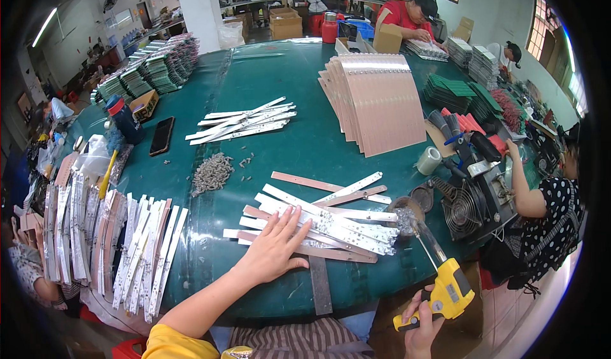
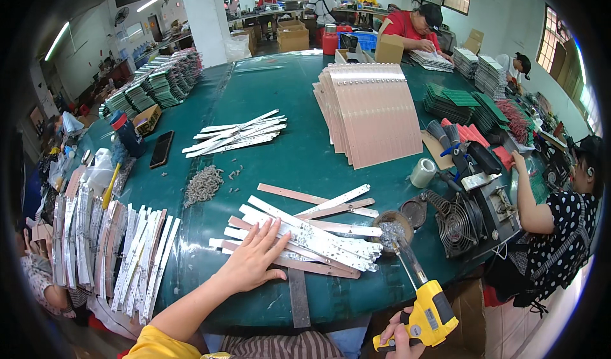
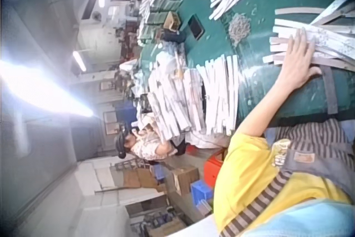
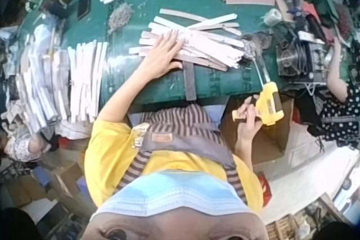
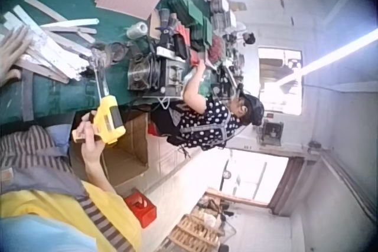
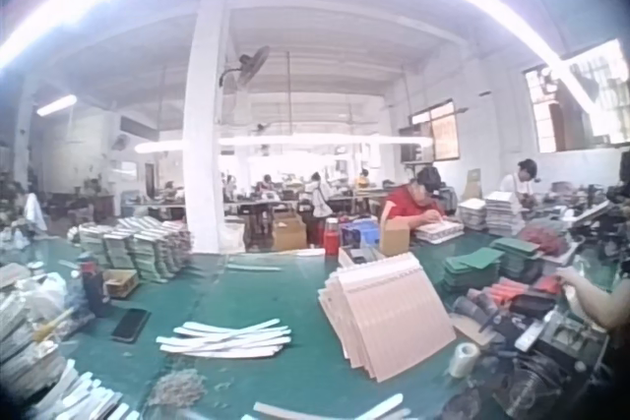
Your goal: The person arranges LED strips on a table, positions small components onto the strips by hand, and solders the components to each strip using a soldering tool.
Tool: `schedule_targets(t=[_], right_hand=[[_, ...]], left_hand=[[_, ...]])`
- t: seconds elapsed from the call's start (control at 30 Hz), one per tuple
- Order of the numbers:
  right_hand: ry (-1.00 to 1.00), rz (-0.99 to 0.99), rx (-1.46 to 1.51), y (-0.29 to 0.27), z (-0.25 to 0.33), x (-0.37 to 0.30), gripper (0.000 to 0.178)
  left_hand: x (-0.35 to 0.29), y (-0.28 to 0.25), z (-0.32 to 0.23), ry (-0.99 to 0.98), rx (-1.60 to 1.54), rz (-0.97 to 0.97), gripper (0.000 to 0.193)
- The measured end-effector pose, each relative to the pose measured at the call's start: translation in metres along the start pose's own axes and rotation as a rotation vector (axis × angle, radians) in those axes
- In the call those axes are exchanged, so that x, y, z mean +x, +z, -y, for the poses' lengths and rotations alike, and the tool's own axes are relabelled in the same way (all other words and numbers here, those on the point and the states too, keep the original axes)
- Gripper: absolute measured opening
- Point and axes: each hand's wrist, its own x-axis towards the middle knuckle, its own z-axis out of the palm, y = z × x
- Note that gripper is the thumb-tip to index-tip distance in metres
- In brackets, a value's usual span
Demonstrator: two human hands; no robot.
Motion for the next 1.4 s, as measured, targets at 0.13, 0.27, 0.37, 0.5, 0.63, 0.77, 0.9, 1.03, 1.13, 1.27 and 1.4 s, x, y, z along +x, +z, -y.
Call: schedule_targets(t=[0.13, 0.27, 0.37, 0.5, 0.63, 0.77, 0.9, 1.03, 1.13, 1.27, 1.4], right_hand=[[-0.03, 0.079, -0.012, 0.0, 0.004, -0.007, 0.035], [0.004, 0.083, 0.006, 0.002, 0.009, -0.023, 0.034], [-0.041, 0.108, 0.013, -0.001, 0.01, -0.032, 0.034], [-0.042, 0.115, -0.015, -0.01, 0.007, -0.038, 0.034], [-0.034, 0.114, -0.062, -0.013, 0.006, -0.034, 0.035], [-0.019, 0.113, -0.053, -0.013, 0.004, -0.035, 0.035], [-0.008, 0.092, -0.053, -0.007, -0.001, -0.038, 0.035], [0.02, 0.075, -0.09, -0.004, -0.003, -0.039, 0.035], [0.018, 0.067, -0.092, -0.003, -0.002, -0.039, 0.036], [0.006, 0.11, -0.105, 0.006, 0.0, -0.037, 0.038], [0.065, 0.191, -0.104, 0.017, -0.001, -0.034, 0.042]], left_hand=[[-0.013, -0.003, -0.008, 0.041, 0.085, -0.153, 0.059], [-0.018, 0.004, -0.004, 0.159, 0.054, -0.381, 0.027], [-0.02, 0.009, 0.0, 0.152, 0.102, -0.422, 0.028], [-0.018, 0.014, 0.01, 0.128, -0.018, -0.466, 0.026], [-0.017, 0.007, 0.014, 0.082, -0.064, -0.499, 0.024], [-0.021, -0.004, 0.016, 0.079, -0.081, -0.511, 0.022], [-0.025, -0.006, 0.024, 0.034, -0.264, -0.331, 0.017], [-0.025, -0.009, 0.023, 0.05, -0.208, -0.339, 0.018], [-0.028, -0.024, 0.011, 0.013, -0.273, -0.345, 0.018], [-0.034, -0.018, -0.002, -0.128, -0.539, -0.164, 0.016], [-0.034, 0.002, -0.004, -0.123, -0.533, -0.214, 0.009]])
